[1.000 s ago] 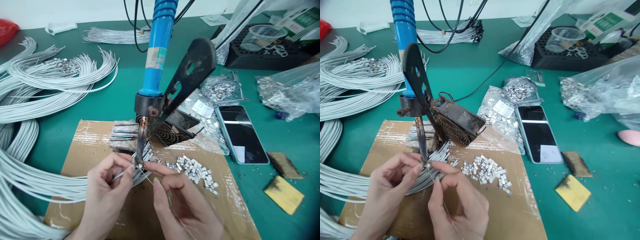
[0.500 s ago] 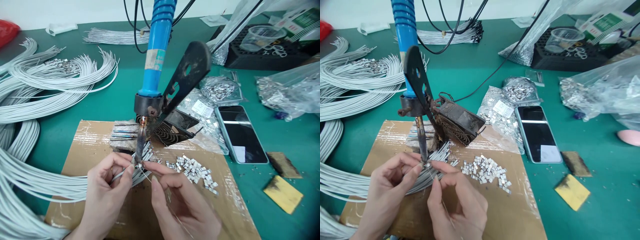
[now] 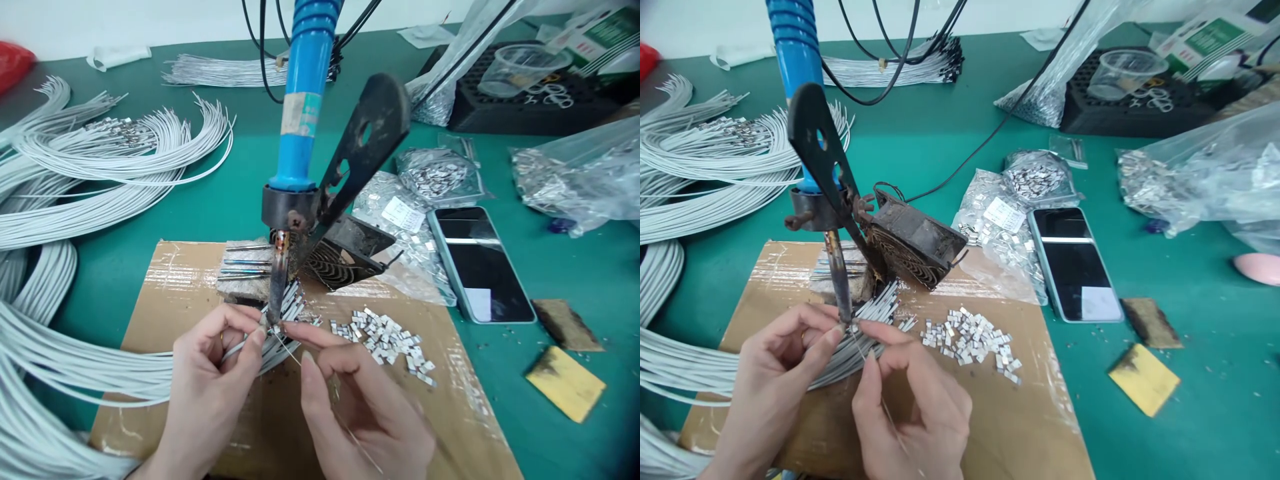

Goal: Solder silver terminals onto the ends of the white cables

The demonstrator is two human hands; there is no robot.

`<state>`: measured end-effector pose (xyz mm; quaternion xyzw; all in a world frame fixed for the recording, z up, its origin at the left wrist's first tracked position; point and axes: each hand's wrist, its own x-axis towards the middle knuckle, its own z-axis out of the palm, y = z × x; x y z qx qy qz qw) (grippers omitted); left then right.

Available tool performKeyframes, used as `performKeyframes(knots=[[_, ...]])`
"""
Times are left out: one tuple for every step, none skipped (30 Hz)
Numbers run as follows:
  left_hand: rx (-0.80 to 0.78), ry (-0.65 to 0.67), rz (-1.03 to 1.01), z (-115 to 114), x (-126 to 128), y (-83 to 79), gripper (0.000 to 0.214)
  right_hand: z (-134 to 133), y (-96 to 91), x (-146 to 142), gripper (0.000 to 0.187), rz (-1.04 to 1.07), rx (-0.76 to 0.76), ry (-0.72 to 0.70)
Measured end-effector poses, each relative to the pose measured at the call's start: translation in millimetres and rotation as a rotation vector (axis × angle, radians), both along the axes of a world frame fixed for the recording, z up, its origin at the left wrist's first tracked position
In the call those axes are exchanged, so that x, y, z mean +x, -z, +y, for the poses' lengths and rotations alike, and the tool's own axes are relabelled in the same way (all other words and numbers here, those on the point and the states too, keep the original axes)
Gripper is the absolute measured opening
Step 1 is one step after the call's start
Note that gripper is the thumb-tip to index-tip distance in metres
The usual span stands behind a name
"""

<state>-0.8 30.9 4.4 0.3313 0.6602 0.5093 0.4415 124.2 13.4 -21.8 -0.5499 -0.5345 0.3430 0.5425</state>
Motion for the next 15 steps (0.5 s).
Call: performKeyframes(knots=[[0.000, 0.003, -0.005, 0.3, 0.8, -0.6, 0.014, 0.2, 0.5, 0.3, 0.023, 0.002, 0.004, -0.004], [0.001, 0.005, -0.010, 0.5, 1.5, -1.1, 0.014, 0.5, 0.9, 0.5, 0.023, 0.005, 0.007, -0.007], [0.003, 0.006, -0.015, 0.6, 2.0, -1.5, 0.014, 0.6, 1.2, 0.7, 0.023, 0.007, 0.011, -0.009], [0.004, 0.005, -0.021, 0.7, 2.4, -1.9, 0.014, 0.8, 1.3, 0.7, 0.023, 0.007, 0.014, -0.008], [0.005, 0.004, -0.026, 0.7, 2.8, -2.1, 0.014, 0.8, 1.3, 0.7, 0.023, 0.004, 0.015, -0.005], [0.006, 0.005, -0.030, 0.7, 3.0, -2.3, 0.014, 0.9, 1.3, 0.6, 0.023, -0.001, 0.015, -0.002], [0.008, 0.007, -0.031, 0.7, 3.1, -2.5, 0.015, 0.9, 1.2, 0.5, 0.022, -0.004, 0.014, -0.002], [0.009, 0.010, -0.029, 0.6, 2.8, -2.5, 0.015, 0.8, 1.1, 0.4, 0.022, -0.006, 0.013, -0.002], [0.010, 0.014, -0.025, 0.6, 2.3, -2.3, 0.015, 0.8, 1.1, 0.3, 0.022, -0.006, 0.010, -0.002], [0.010, 0.017, -0.023, 0.6, 1.2, -1.7, 0.015, 0.8, 1.2, 0.3, 0.022, -0.006, 0.008, -0.002], [0.011, 0.021, -0.021, 0.6, -0.4, -0.8, 0.016, 0.8, 1.4, 0.6, 0.022, -0.004, 0.007, -0.005], [0.008, 0.040, -0.018, 0.5, -2.5, 0.5, 0.015, 0.9, 1.6, 1.1, 0.022, -0.004, 0.009, -0.011], [0.003, 0.073, -0.014, 0.3, -5.0, 2.3, 0.015, 1.1, 2.0, 1.9, 0.022, -0.008, 0.010, -0.017], [-0.004, 0.111, -0.010, 0.0, -7.7, 4.4, 0.015, 1.4, 2.4, 3.0, 0.020, -0.017, 0.010, -0.024], [-0.011, 0.156, -0.006, -0.4, -10.4, 6.7, 0.015, 1.7, 3.0, 4.5, 0.017, -0.030, 0.007, -0.027]])
